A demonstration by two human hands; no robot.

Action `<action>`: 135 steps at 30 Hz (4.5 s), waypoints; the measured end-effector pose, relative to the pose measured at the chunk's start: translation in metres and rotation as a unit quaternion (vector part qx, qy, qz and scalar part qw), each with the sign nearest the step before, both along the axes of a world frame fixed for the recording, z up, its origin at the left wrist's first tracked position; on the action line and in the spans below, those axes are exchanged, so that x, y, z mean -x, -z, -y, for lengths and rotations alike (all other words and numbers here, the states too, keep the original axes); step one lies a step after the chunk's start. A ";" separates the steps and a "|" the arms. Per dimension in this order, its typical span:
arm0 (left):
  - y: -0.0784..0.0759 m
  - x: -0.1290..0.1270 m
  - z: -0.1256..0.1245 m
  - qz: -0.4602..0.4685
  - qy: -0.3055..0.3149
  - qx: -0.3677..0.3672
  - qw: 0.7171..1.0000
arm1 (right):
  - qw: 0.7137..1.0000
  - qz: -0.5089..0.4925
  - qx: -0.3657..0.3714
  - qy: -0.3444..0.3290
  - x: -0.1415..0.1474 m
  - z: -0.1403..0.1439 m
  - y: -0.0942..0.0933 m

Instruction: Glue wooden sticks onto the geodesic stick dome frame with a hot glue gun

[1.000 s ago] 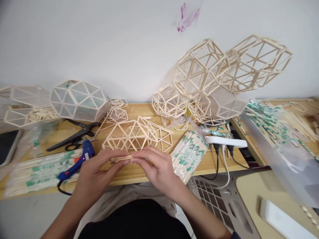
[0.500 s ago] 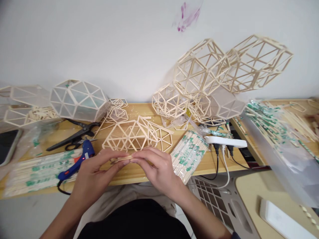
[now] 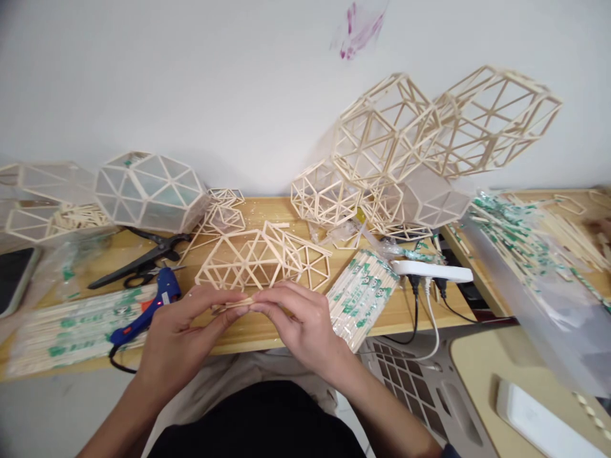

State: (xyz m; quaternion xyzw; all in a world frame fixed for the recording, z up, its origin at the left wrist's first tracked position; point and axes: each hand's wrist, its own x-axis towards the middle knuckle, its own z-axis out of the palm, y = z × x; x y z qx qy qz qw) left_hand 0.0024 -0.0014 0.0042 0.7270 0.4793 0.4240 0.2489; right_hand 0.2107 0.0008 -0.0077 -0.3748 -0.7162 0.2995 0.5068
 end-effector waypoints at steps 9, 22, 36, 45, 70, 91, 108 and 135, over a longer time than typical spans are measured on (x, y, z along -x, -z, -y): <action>0.000 -0.001 0.000 0.001 0.000 0.000 1.000 | 1.000 0.003 0.002 0.000 0.000 0.000 0.001; 0.001 0.000 0.000 0.013 -0.010 0.020 1.000 | 1.000 0.005 -0.008 0.025 0.002 0.001 0.005; -0.005 -0.002 0.008 0.023 -0.016 0.010 1.000 | 0.997 0.034 -0.039 0.056 -0.006 0.001 0.006; -0.007 0.004 0.015 0.013 -0.020 0.003 1.000 | 0.994 0.054 -0.066 0.069 -0.017 -0.014 -0.027; -0.005 0.027 0.019 -0.002 0.032 0.006 0.999 | 0.962 -0.086 0.252 -0.058 -0.009 -0.053 -0.040; -0.009 0.018 0.021 -0.023 0.028 -0.038 0.999 | 0.972 -0.074 0.219 0.030 0.003 -0.040 -0.041; -0.003 0.019 0.024 -0.016 -0.006 -0.017 1.000 | 0.984 0.144 0.093 -0.052 -0.003 -0.020 -0.043; -0.012 0.020 0.029 -0.011 -0.037 0.069 0.997 | 0.989 0.116 0.081 -0.051 0.005 -0.013 -0.013</action>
